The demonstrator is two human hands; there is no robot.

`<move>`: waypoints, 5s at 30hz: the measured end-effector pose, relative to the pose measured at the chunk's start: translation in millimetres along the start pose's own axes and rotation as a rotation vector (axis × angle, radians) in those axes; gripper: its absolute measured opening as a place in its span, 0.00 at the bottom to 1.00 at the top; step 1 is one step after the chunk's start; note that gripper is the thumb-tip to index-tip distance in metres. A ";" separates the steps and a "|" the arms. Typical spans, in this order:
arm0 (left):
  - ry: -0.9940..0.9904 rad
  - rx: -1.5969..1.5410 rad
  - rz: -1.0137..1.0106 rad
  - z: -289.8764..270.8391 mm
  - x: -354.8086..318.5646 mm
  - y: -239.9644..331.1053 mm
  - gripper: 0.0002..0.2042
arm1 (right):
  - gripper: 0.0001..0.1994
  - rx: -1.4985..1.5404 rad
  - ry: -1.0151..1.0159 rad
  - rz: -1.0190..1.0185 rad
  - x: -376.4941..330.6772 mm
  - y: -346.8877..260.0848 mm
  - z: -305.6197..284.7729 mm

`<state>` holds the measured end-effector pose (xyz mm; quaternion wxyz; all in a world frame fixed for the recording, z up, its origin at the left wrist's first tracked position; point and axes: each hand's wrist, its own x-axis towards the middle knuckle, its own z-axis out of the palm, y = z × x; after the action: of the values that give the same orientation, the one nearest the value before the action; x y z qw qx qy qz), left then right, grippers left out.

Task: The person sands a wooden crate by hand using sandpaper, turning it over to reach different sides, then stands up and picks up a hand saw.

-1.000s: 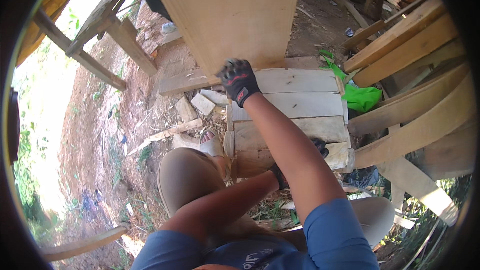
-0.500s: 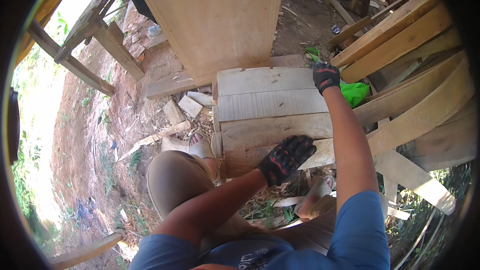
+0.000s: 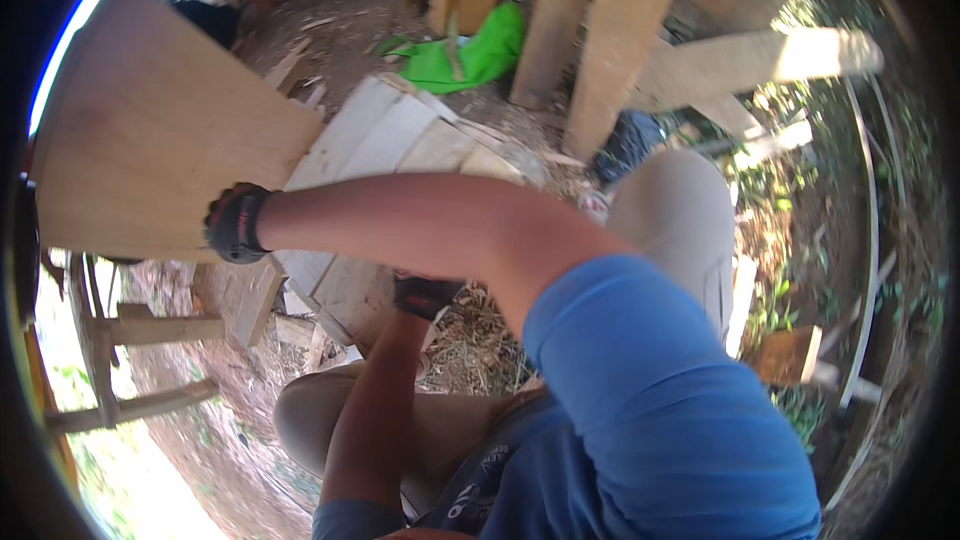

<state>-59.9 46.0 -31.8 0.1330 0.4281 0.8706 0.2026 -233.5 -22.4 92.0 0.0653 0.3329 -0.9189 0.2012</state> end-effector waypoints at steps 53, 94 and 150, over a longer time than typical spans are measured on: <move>-0.101 0.188 0.280 88.3 -99.3 119.6 0.31 | 0.19 -0.263 -0.157 0.667 -409.5 281.5 -162.7; 0.512 0.376 -0.489 -1.2 -117.9 44.6 0.44 | 0.18 0.138 -0.318 0.818 -440.2 255.6 -211.6; 0.696 -0.219 -1.409 -4.9 -174.9 -26.0 0.31 | 0.30 -0.317 0.294 0.928 -356.7 124.4 -23.9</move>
<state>24.8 -109.3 -29.5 -0.0085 -0.3273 0.9033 0.2773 -38.6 283.1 -17.5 0.1471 -0.1559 -0.9703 0.1118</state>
